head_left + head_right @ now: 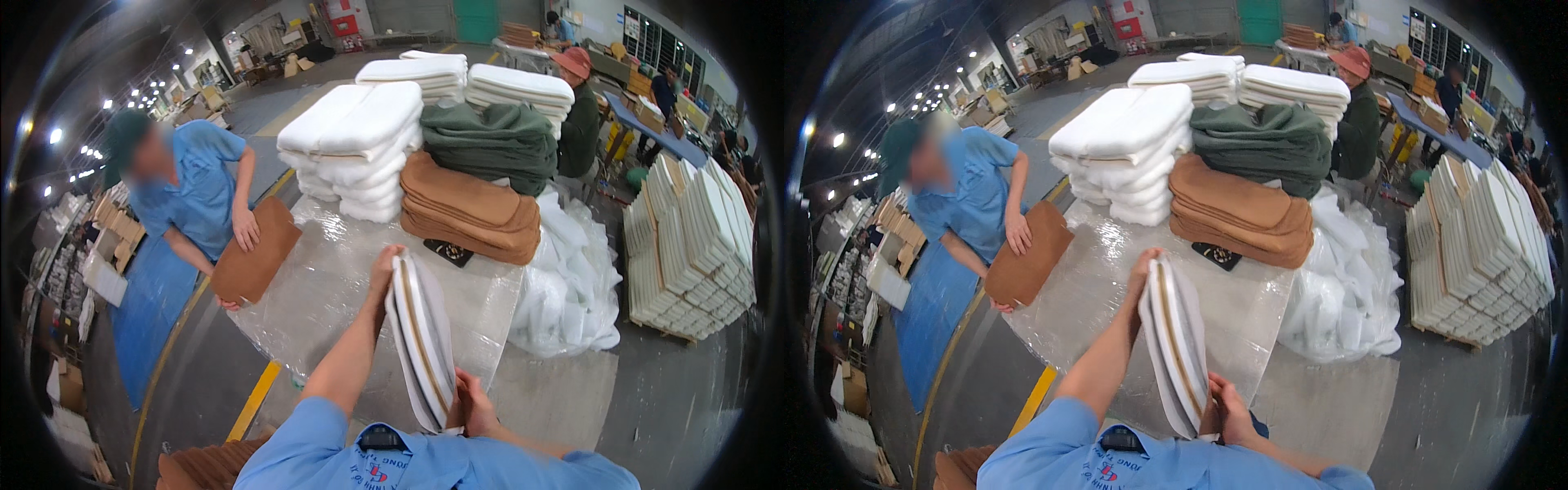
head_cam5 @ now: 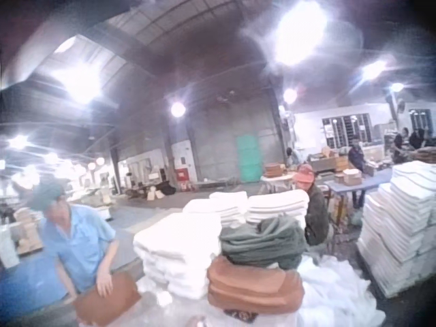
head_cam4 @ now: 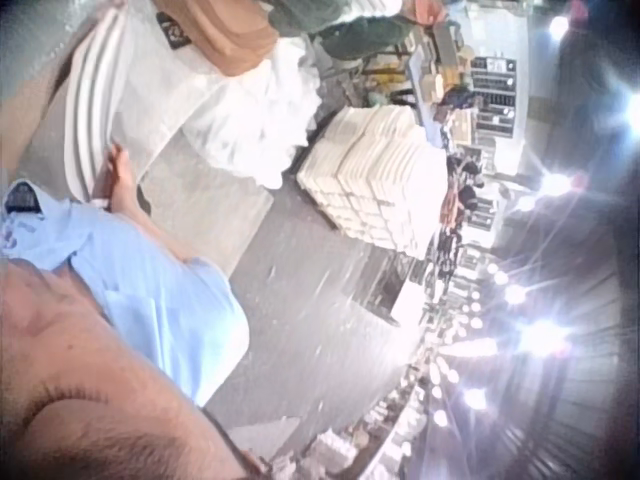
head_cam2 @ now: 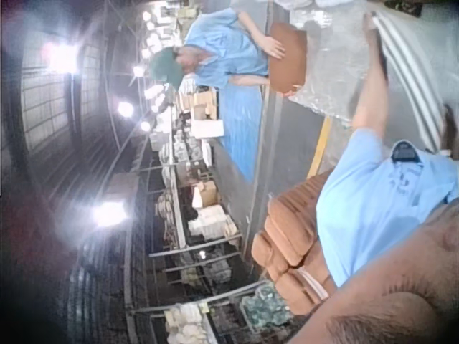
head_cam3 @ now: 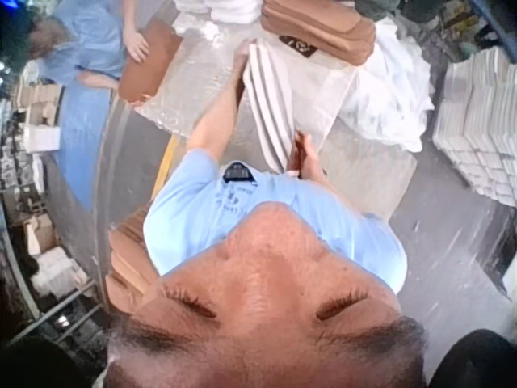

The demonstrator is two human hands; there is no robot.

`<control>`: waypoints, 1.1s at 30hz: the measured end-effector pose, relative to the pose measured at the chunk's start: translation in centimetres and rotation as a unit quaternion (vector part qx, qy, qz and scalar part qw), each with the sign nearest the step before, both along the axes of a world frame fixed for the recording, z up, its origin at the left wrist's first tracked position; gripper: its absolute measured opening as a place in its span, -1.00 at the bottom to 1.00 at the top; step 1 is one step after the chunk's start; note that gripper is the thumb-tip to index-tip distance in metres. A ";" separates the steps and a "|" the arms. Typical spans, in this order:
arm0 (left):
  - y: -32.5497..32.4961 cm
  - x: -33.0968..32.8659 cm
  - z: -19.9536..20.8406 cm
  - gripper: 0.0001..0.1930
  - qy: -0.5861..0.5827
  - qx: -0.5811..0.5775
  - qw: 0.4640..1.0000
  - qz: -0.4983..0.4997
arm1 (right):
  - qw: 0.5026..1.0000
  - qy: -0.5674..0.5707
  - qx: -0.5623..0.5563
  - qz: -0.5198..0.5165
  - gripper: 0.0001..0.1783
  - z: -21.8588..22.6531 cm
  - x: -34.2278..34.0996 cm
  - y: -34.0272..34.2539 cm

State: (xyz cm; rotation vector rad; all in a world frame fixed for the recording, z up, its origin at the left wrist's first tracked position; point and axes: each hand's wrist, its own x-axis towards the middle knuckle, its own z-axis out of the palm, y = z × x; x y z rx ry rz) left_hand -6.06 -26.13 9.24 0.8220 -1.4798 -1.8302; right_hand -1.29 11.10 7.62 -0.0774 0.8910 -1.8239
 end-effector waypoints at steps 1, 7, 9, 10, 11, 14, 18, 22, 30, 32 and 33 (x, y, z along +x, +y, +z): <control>0.8 -0.7 -2.1 -0.65 0.011 0.055 0.998 -0.013 | 1.000 0.015 0.005 0.014 -0.19 -0.3 -0.4 -0.5; 0.9 -3.5 -4.9 -0.63 0.010 0.089 0.993 -0.074 | 0.965 0.248 0.081 0.004 -0.28 0.3 -3.3 -7.0; 0.5 -3.7 -5.0 -0.60 0.016 0.061 0.994 -0.090 | 0.960 0.269 0.070 -0.022 -0.29 0.8 -3.9 -10.1; -0.3 -3.2 -4.9 -0.59 0.017 0.060 0.992 -0.106 | 0.963 0.261 0.052 -0.037 -0.30 1.4 -4.0 -11.6; -1.2 -2.2 -4.8 -0.58 0.017 0.062 0.991 -0.119 | 0.966 0.252 0.037 -0.049 -0.31 1.7 -3.8 -12.8; -1.5 -2.4 -4.5 -0.56 0.037 0.096 0.983 -0.151 | 0.958 0.256 0.072 -0.107 -0.34 0.1 -4.7 -16.4; -0.3 -1.5 -3.9 -0.55 0.055 0.110 0.976 -0.177 | 0.935 0.301 0.140 -0.126 -0.48 -0.8 -7.6 -19.5; 0.0 -0.6 -2.5 -0.52 0.037 0.033 0.981 -0.186 | 0.942 0.303 0.132 -0.049 -0.60 0.5 -12.6 -22.5; -0.2 -0.6 -0.1 -0.60 -0.093 -0.011 0.965 -0.245 | 0.828 0.478 0.203 0.211 -0.56 2.2 -19.8 -23.9; -0.6 -1.2 0.1 -0.65 -0.105 -0.092 0.962 -0.234 | 0.804 0.541 0.148 0.199 -0.49 1.6 -19.9 -23.9; -0.6 -1.1 -0.1 -0.67 -0.111 -0.135 0.959 -0.224 | 0.825 0.515 0.126 0.197 -0.54 1.5 -19.9 -24.0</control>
